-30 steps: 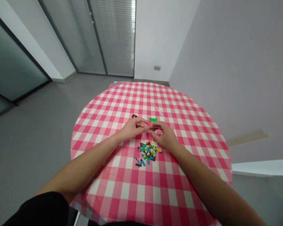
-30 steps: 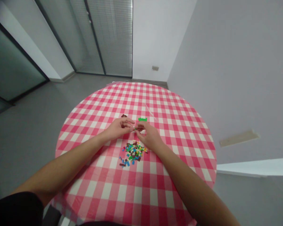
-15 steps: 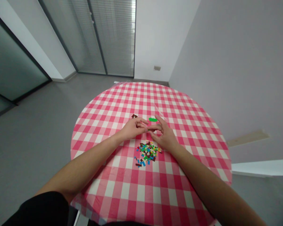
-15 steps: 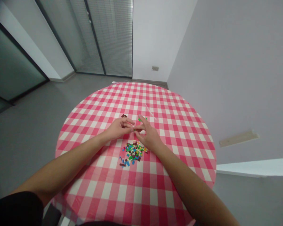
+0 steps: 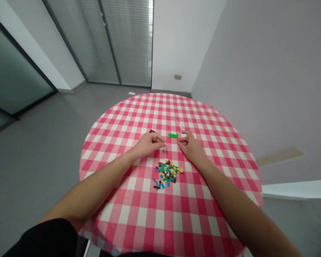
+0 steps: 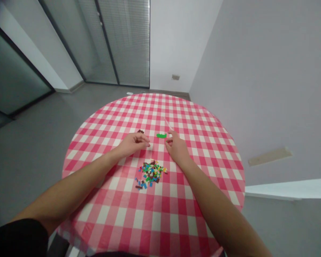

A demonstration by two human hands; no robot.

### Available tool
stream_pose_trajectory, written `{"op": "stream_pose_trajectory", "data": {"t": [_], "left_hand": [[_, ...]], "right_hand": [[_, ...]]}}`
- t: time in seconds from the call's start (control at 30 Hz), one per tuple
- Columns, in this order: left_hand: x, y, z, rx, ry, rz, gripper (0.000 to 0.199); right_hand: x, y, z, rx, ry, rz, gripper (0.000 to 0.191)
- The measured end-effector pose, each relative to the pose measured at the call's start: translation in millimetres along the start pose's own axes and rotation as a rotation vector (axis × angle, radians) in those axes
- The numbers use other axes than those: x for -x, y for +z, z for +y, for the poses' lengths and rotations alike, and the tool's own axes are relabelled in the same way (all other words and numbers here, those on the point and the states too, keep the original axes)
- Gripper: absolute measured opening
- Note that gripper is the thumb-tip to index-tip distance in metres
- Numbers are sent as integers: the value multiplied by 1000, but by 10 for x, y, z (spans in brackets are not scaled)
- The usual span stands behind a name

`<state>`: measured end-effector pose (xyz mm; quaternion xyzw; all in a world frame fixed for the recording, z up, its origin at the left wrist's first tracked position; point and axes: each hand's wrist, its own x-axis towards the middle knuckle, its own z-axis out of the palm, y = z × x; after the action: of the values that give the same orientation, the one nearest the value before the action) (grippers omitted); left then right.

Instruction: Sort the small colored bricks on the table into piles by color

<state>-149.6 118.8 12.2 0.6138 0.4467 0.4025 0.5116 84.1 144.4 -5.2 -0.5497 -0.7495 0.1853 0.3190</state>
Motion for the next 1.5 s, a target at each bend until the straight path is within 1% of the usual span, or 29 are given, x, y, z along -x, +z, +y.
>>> {"op": "stream_pose_trajectory", "data": {"t": [0.2,0.33,0.43,0.63,0.97,1.5], "left_hand": [[-13,-70,0,-49,40,19,16],[-16,-112,0,-88,33,41,15],[-16,-122,9,-77,25,45,15],[-17,-128,22,-73,34,45,15],[-20,-143,18,-99,55,48,16],[-7,-140,37,-94,43,41,15]], "right_hand": [[-9,1,58,-22,-21,-13,34],[-27,-64,67,178,-61,-66,23],[-36,-98,48,244,-104,-99,24],[-29,-104,15,252,-187,-145,26],[-20,-65,3,282,-196,-153,30],[-10,-59,-49,281,-202,-147,37]]}}
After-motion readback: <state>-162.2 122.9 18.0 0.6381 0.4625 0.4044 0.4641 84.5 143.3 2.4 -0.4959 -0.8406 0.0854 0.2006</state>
